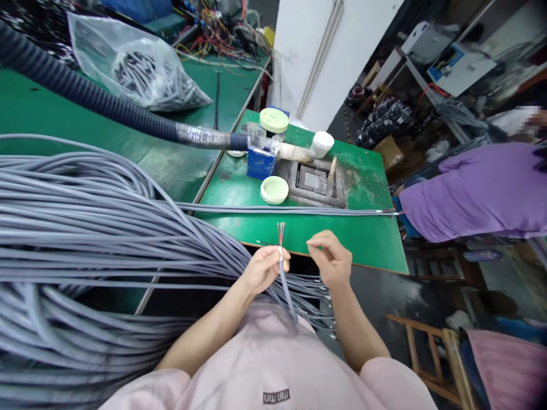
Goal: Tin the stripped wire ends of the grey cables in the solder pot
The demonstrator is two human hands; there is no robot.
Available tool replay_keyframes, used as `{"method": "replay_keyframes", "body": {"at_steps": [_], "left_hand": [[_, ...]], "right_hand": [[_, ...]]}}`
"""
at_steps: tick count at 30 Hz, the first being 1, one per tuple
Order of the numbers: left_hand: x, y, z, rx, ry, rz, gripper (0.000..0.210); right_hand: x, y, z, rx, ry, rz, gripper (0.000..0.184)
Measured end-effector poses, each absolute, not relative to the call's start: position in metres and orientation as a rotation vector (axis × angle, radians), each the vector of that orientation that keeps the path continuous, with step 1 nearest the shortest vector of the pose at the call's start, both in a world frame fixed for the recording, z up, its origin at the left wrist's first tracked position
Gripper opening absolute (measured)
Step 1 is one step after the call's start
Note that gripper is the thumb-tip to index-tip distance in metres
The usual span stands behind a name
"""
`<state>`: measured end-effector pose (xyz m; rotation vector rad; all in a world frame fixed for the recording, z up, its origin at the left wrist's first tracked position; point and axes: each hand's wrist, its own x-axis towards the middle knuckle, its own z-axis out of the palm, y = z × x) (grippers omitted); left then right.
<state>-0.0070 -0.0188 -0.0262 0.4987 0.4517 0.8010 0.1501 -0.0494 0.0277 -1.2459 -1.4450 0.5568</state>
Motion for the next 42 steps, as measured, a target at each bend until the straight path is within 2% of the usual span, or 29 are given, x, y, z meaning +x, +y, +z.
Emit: {"method": "replay_keyframes", "body": {"at_steps": [4, 7, 12, 18, 25, 42], "left_hand": [[-0.005, -0.017, -0.02, 0.497, 0.492, 0.838, 0.041], [-0.003, -0.018, -0.017, 0.544, 0.542, 0.847, 0.041], [-0.002, -0.022, -0.017, 0.654, 0.609, 0.854, 0.042], [-0.006, -0.027, -0.023, 0.802, 0.508, 0.768, 0.038], [-0.012, -0.027, -0.03, 0.907, 0.397, 0.697, 0.034], [-0.01, -0.024, -0.037, 0.937, 0.361, 0.773, 0.032]], "right_hand": [[0.147, -0.06, 0.026, -1.161, -1.836, 0.449, 0.028], [0.147, -0.06, 0.024, -1.149, -1.895, 0.427, 0.031], [0.146, -0.053, 0.025, -1.252, -1.621, 0.504, 0.019], [0.144, -0.039, 0.037, -1.312, -1.325, 0.878, 0.005], [0.137, -0.031, 0.043, -1.173, -1.153, 1.291, 0.015], [0.134, -0.029, 0.041, -1.124, -1.122, 1.264, 0.015]]}}
